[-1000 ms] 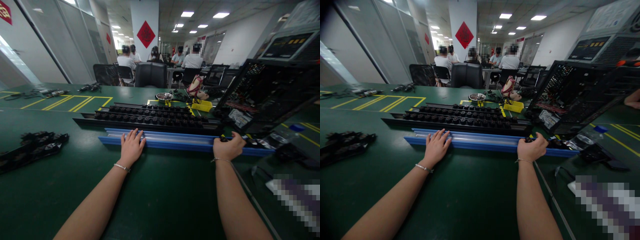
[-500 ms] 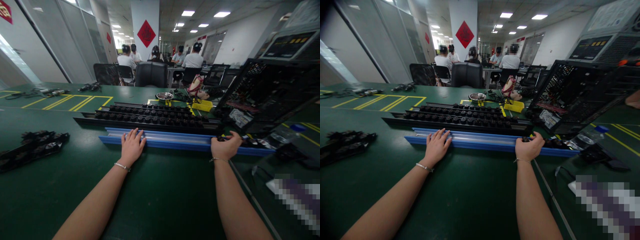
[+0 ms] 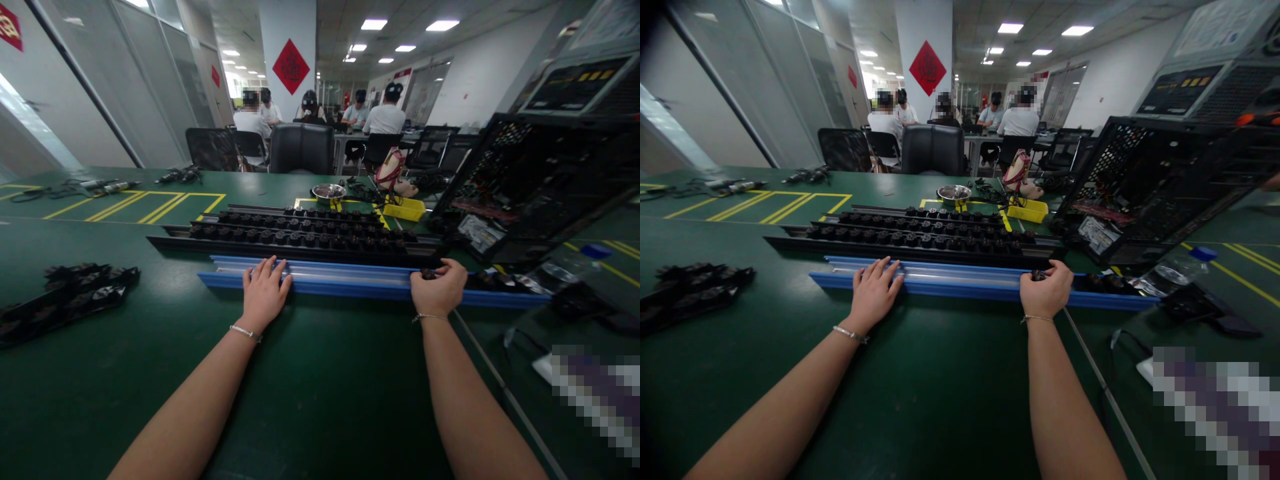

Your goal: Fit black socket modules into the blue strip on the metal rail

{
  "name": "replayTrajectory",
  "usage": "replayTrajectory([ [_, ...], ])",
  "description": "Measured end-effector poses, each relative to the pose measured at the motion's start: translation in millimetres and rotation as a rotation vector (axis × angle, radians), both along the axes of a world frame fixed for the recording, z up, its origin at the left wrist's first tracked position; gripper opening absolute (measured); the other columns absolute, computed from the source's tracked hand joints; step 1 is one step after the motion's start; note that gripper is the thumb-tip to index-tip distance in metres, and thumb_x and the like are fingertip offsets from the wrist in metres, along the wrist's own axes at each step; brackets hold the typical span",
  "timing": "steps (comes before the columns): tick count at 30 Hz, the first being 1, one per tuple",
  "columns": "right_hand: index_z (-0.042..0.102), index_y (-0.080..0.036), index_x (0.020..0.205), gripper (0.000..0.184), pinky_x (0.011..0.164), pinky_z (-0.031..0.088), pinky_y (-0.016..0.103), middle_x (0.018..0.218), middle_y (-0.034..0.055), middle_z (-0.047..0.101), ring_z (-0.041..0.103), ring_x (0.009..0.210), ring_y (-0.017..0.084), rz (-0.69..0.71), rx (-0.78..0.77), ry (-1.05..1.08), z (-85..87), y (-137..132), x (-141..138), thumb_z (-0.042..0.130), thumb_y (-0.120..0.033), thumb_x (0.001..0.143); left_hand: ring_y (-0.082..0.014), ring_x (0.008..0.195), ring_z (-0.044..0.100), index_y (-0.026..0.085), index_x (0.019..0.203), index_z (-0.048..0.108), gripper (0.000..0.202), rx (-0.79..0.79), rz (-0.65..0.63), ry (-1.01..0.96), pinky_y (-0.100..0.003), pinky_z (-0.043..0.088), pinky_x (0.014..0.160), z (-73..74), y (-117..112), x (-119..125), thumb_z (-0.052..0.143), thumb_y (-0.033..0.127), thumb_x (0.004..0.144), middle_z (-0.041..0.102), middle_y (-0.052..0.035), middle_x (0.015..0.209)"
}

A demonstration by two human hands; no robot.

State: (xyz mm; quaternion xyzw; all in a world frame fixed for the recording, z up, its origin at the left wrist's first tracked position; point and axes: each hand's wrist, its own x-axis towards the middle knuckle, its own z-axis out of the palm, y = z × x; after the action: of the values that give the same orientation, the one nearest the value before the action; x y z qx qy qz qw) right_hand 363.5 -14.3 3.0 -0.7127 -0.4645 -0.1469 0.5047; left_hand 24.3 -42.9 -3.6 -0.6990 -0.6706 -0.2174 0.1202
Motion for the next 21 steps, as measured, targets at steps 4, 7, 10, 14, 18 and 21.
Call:
replayTrajectory([
  [4,0.048,-0.019,0.098,0.043,0.077,0.042,0.037,0.082,0.0021,0.045,0.048,0.087,0.023,-0.011,0.004,-0.014,0.4,0.3,-2.9,0.055,-0.020,0.056,-0.0254,0.128,0.038,0.026,0.128,0.050,0.048,0.001,-0.004,0.002,-0.048,0.024,0.103,0.8,-0.2,0.2,0.029,0.046,0.090,0.046,-0.0074,0.138],
  [7,0.048,-0.020,0.097,0.042,0.076,0.042,0.036,0.081,0.0017,0.045,0.048,0.085,0.023,-0.005,0.009,-0.035,0.2,0.9,-5.3,0.055,-0.021,0.055,-0.0255,0.128,0.038,0.026,0.128,0.051,0.048,-0.004,-0.001,0.002,-0.048,0.024,0.103,1.7,-0.5,0.7,0.029,0.046,0.090,0.047,-0.0073,0.138],
  [10,0.049,-0.020,0.096,0.041,0.076,0.042,0.035,0.081,0.0019,0.046,0.048,0.084,0.022,0.004,0.020,-0.046,-0.2,1.1,-8.3,0.055,-0.021,0.055,-0.0254,0.127,0.038,0.025,0.128,0.051,0.048,-0.007,-0.001,0.002,-0.048,0.024,0.103,2.5,-0.8,1.2,0.029,0.046,0.090,0.047,-0.0074,0.138],
  [14,0.049,-0.020,0.095,0.039,0.075,0.042,0.034,0.082,0.0024,0.047,0.049,0.083,0.022,0.024,0.010,-0.059,-1.1,1.0,-13.3,0.056,-0.022,0.057,-0.0251,0.127,0.038,0.025,0.128,0.051,0.049,-0.011,0.003,0.002,-0.048,0.023,0.104,2.6,-0.7,1.7,0.028,0.046,0.090,0.046,-0.0075,0.138],
  [18,0.049,-0.020,0.095,0.038,0.074,0.042,0.034,0.085,0.0034,0.048,0.049,0.083,0.021,0.061,-0.012,-0.065,-1.9,0.7,-20.7,0.055,-0.022,0.058,-0.0250,0.128,0.038,0.025,0.128,0.050,0.049,-0.009,0.004,0.007,-0.047,0.023,0.104,1.8,-0.3,1.8,0.028,0.046,0.090,0.046,-0.0075,0.138],
  [21,0.048,-0.019,0.096,0.038,0.074,0.042,0.034,0.086,0.0041,0.048,0.049,0.084,0.022,0.095,-0.024,-0.079,-2.2,0.5,-26.5,0.055,-0.022,0.059,-0.0250,0.128,0.038,0.025,0.128,0.050,0.049,-0.008,0.003,0.004,-0.047,0.023,0.104,1.3,-0.1,1.9,0.028,0.046,0.090,0.046,-0.0077,0.138],
])
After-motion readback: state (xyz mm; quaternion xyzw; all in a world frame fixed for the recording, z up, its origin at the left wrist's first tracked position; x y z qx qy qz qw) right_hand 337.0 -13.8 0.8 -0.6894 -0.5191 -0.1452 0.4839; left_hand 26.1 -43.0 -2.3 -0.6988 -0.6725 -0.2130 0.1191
